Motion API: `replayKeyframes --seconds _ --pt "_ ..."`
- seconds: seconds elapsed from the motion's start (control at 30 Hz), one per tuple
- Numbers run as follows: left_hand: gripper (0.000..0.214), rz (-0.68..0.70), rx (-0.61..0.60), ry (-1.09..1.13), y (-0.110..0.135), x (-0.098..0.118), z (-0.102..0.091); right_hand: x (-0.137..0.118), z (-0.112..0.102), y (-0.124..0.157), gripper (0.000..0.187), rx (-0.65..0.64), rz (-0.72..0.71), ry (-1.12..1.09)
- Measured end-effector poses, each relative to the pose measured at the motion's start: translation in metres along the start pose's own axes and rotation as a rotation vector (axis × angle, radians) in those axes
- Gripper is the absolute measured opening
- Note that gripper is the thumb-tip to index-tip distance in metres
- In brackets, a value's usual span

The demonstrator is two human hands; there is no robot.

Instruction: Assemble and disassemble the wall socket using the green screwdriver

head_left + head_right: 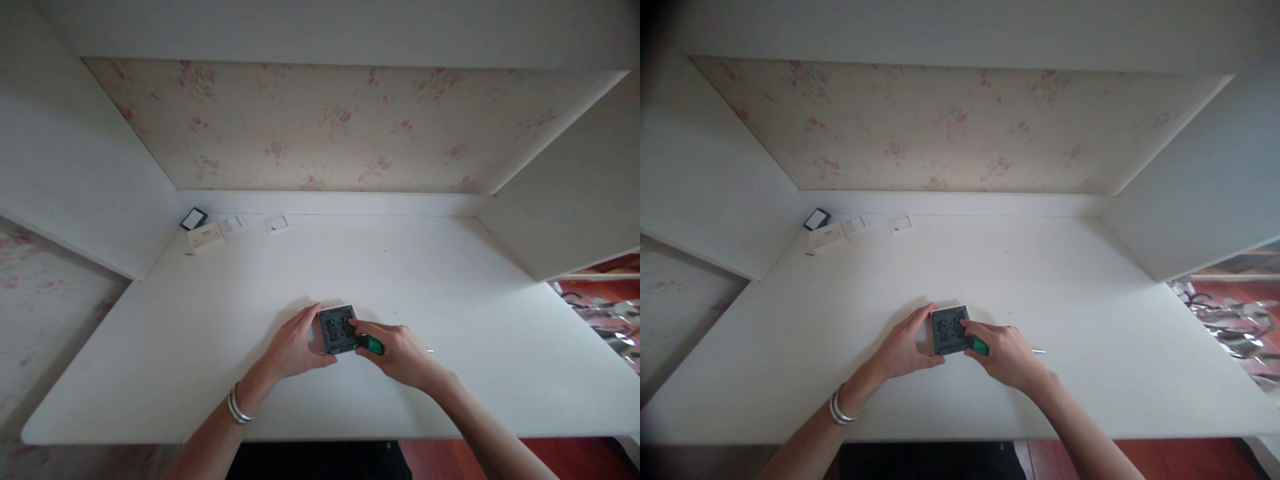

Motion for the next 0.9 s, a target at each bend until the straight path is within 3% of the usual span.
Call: replayKeyframes --seconds 0.23,0.37,0.47,0.67,0.9 --pt "0.103 0.019 -0.01 -0.015 -0.002 0.002 -0.002 -0.001 -0.005 -0.001 0.03 0.013 -0.057 -0.003" --pt "0.109 0.034 -0.035 -0.046 -0.002 0.002 0.0 0.0 -0.002 -0.004 0.037 -0.003 -0.001 0.049" --pt "0.111 0.034 -0.029 -0.067 -0.003 0.001 0.001 -0.001 -0.002 -0.008 0.032 -0.04 0.014 0.025" --pt "0.09 0.089 -0.01 -0.085 -0.002 0.004 0.0 0.005 -0.01 -0.014 0.048 -0.01 -0.012 -0.127" --pt "0.074 0.186 -0.011 -0.115 0.0 0.01 -0.003 0.01 -0.016 -0.011 0.041 0.11 -0.015 -0.173"
Point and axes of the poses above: each hand's wrist, its own y-axis away from the middle knuckle, its own z-axis out of the palm, x = y × z, the point moved 5 cm from there along -y, towards the middle knuckle, and after that the axes turned 13 degrees about -z, right-handed, at the moved point
